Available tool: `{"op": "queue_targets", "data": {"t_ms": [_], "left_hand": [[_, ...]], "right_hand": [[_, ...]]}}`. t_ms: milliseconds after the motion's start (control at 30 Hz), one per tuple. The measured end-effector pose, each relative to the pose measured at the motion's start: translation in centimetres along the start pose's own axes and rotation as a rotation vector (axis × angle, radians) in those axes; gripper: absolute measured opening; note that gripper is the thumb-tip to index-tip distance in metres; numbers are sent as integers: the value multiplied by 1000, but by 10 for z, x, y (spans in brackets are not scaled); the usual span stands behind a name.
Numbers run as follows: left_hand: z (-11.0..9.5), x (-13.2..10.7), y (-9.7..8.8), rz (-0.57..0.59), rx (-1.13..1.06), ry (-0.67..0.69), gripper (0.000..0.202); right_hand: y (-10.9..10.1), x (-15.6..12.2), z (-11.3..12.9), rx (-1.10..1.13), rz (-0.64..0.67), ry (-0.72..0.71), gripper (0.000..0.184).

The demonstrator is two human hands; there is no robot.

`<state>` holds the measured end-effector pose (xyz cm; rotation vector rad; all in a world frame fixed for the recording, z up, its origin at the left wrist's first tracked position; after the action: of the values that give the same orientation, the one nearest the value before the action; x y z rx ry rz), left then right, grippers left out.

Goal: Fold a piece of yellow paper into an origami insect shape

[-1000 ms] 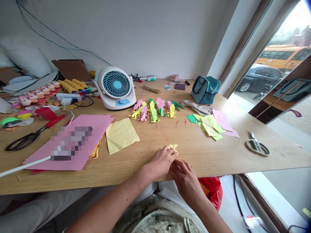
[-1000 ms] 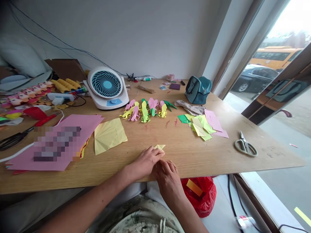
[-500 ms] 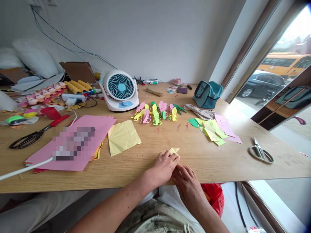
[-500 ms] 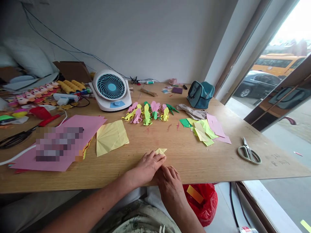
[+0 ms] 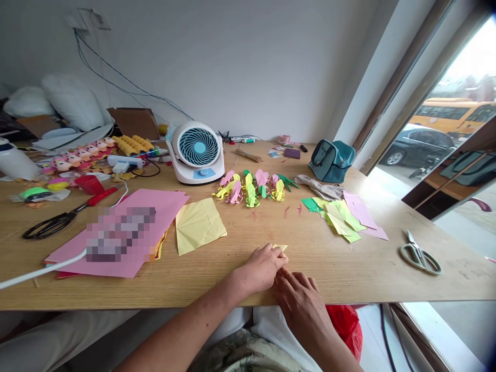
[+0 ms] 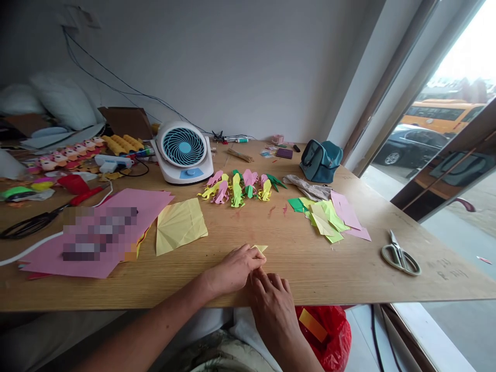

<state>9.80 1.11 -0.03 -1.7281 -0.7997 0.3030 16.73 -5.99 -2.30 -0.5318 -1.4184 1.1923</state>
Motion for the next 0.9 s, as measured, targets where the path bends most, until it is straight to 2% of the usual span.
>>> {"op": "queue_targets", "data": {"t_ms": [133,267,500,667,900], "left_hand": [[-1,-5,4,-21,-28,-34,49],[2,-15,13,-44,-65,-53,59],[0,-20,12,-128,-55,-31,53],[4,-20,17,-201,-57,-86,53],[11,-20,31,-259,-37,-91,53]], "right_hand": [[-4,3,-1,15,44,65,20],[-6,4,-6,89,16,52,29],[-1,6,-12,73,3,53,28],[-1,8,-13,58,-30,20,39],[0,10,-17,86,-58,-19,28]]}}
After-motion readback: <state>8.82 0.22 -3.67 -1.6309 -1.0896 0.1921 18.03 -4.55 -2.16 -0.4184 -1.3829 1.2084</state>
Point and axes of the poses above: each hand's wrist, its own x-axis towards the middle knuckle, its own y-axis out of the palm, z = x × y, the point moved 7 cm from there along x, towards the middle knuckle, and after that the axes turned 12 degrees about -z, right-handed, at the moved point
